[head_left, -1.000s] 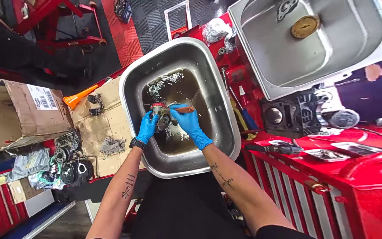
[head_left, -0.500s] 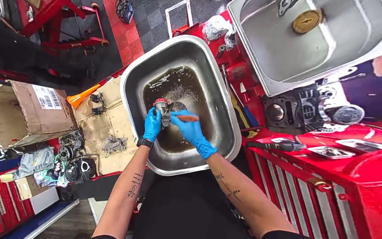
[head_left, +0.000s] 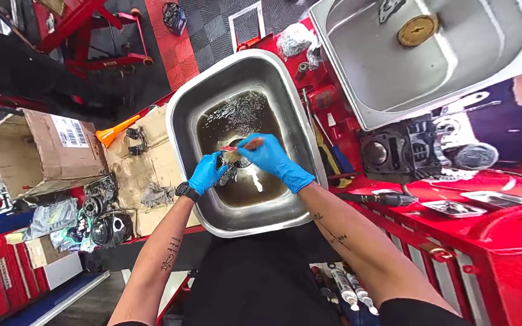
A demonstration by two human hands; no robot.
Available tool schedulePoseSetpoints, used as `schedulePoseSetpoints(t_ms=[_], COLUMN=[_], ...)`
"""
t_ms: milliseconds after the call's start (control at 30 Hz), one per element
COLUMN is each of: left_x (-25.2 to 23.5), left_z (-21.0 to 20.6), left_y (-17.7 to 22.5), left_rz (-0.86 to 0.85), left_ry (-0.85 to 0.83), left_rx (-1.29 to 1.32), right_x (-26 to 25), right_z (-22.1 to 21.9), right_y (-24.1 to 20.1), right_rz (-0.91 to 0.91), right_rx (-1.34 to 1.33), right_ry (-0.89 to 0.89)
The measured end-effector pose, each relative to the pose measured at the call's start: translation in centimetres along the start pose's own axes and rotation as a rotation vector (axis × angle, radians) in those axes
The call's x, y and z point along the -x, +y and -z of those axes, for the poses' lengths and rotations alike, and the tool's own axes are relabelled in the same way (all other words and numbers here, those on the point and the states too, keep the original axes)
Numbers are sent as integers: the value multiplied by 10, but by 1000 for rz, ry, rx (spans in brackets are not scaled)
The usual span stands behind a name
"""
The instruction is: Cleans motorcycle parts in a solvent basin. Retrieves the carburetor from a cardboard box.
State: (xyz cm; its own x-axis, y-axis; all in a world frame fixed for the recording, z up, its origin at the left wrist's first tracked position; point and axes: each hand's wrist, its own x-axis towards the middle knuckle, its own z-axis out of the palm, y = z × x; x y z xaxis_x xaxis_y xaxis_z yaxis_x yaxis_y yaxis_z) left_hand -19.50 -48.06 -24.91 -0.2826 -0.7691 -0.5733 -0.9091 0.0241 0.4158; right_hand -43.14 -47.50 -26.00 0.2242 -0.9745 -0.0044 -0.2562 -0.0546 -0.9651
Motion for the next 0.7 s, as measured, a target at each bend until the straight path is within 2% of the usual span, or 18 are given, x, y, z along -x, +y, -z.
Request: schedulePoseSetpoints(t_ms=[67,167,267,367,433,567,633,700], left_x=[1,6,7,11,12,13,16,15], left_z=[-1,-2,0,1,4,6,6,8], left_y=[2,3,-5,-15,-19,-21,-26,-31], left_rz=[-6,8,84,81,73,62,67,54], left_ry=[20,1,-8,-30,-46,-71,-66,-43], left_rx=[-51,-73,89,202,193,258,320,398], right_x=[-5,5,7,16,14,17,13,13], right_z=[-1,-6,5,1,9,-3,6,8], right_y=[5,2,3,9,14,1,4,-3], right_rz=[20,56,38,7,69,323,328,341], right_rx=[-16,-27,-55,-91,-48,-84,0,-31], right_ry=[70,-30,47,-141,-180,-290,-231,-221])
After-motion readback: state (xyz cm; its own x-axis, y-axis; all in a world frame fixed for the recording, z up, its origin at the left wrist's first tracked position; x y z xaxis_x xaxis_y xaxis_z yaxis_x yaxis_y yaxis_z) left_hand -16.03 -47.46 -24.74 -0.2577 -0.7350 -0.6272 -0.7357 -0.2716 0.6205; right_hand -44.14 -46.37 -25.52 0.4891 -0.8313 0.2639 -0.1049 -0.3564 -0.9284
